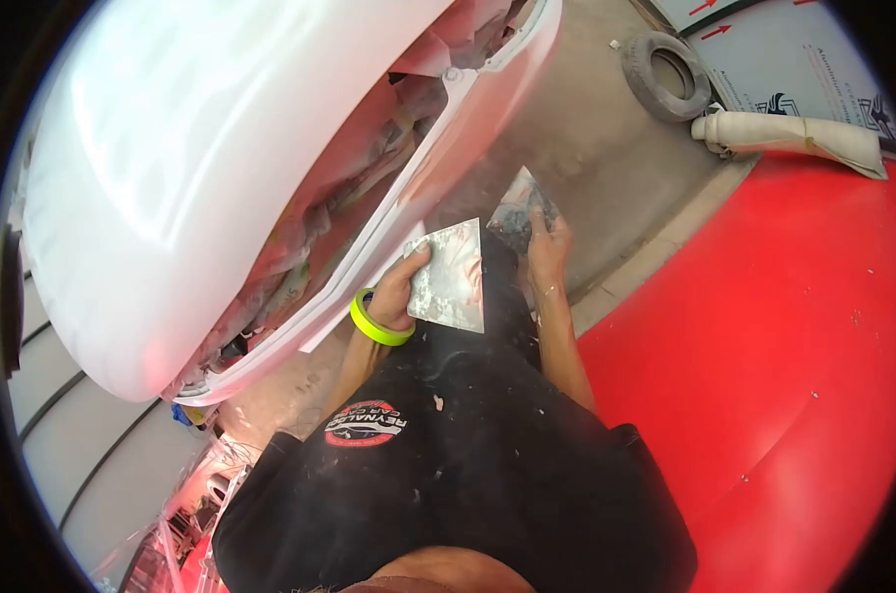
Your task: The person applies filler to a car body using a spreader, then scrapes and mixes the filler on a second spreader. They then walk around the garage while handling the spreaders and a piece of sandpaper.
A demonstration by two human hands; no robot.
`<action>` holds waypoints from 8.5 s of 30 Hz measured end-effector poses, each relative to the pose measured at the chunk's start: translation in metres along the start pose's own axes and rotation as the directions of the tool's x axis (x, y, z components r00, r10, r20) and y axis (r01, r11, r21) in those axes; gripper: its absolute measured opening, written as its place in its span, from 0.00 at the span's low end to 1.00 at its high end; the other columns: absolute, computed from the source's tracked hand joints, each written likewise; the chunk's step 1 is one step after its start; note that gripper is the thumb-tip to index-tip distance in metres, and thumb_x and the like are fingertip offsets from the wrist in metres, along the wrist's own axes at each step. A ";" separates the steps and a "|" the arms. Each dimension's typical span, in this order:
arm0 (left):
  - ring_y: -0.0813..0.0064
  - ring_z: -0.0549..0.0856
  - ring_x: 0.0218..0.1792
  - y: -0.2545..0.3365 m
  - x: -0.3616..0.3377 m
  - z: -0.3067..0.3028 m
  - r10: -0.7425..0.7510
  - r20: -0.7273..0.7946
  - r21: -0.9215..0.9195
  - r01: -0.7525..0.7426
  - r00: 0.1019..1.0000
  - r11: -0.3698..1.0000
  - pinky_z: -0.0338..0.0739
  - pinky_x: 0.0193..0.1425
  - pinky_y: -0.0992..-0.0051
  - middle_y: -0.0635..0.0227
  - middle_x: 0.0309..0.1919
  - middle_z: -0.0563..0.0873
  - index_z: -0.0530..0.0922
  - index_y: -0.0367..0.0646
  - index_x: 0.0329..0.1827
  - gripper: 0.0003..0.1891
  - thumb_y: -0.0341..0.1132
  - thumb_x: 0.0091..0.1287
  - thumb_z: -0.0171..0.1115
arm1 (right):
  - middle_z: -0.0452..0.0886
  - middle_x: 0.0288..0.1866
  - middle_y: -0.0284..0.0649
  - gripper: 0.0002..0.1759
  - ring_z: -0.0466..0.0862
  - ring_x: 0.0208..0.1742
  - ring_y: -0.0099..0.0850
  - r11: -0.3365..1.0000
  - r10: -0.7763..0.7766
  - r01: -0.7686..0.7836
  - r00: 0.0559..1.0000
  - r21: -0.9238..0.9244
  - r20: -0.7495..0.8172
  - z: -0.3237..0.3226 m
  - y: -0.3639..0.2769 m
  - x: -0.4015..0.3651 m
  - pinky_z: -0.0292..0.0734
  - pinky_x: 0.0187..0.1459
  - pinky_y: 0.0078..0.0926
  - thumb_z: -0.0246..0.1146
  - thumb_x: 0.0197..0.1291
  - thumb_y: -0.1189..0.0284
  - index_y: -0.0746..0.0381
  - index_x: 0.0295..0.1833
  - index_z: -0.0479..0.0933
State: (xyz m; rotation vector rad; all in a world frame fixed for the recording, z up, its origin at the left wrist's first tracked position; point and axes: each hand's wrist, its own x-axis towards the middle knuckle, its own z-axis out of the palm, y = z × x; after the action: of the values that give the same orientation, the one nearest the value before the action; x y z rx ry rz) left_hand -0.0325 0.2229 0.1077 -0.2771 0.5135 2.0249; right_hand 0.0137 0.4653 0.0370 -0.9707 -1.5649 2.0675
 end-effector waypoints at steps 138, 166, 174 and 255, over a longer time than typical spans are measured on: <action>0.63 0.90 0.53 -0.014 -0.133 0.068 0.717 -0.349 -0.162 -0.792 0.604 0.588 0.90 0.45 0.63 0.57 0.59 0.86 0.69 0.40 0.74 0.26 0.45 0.81 0.54 | 0.77 0.69 0.48 0.27 0.77 0.69 0.48 0.552 -0.374 0.793 -0.041 0.258 0.927 0.120 -0.151 -0.147 0.75 0.69 0.44 0.71 0.55 0.80 0.54 0.62 0.86; 0.67 0.85 0.59 -0.051 -0.604 -0.143 0.537 -0.732 0.401 -0.902 -0.419 -0.159 0.79 0.66 0.63 0.60 0.60 0.85 0.72 0.38 0.71 0.21 0.40 0.81 0.54 | 0.79 0.66 0.43 0.36 0.80 0.66 0.47 0.654 0.010 0.454 -0.805 0.605 0.593 0.428 0.042 -0.579 0.73 0.72 0.55 0.71 0.49 0.79 0.41 0.66 0.84; 0.61 0.85 0.60 -0.033 -0.701 -0.182 0.552 -0.727 0.224 -0.901 -0.408 -0.372 0.78 0.69 0.61 0.57 0.60 0.85 0.71 0.38 0.73 0.24 0.39 0.79 0.57 | 0.79 0.66 0.44 0.37 0.80 0.65 0.49 0.661 -0.119 0.308 -0.857 0.684 0.501 0.527 0.088 -0.647 0.74 0.70 0.53 0.67 0.44 0.83 0.46 0.64 0.85; 0.73 0.83 0.48 1.437 -1.094 -0.898 0.841 -0.525 0.493 -0.758 0.131 0.426 0.77 0.54 0.70 0.65 0.49 0.85 0.80 0.38 0.60 0.18 0.44 0.82 0.55 | 0.80 0.66 0.46 0.37 0.81 0.66 0.48 0.727 -0.142 0.668 -0.082 0.160 0.987 1.943 0.418 -0.684 0.75 0.70 0.47 0.63 0.48 0.89 0.50 0.66 0.84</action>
State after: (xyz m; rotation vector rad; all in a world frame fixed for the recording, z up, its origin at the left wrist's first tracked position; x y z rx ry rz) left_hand -0.7747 -1.6526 0.0975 -0.9419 1.5882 2.9067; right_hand -0.8474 -1.4494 0.1308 1.3395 -2.4528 1.7900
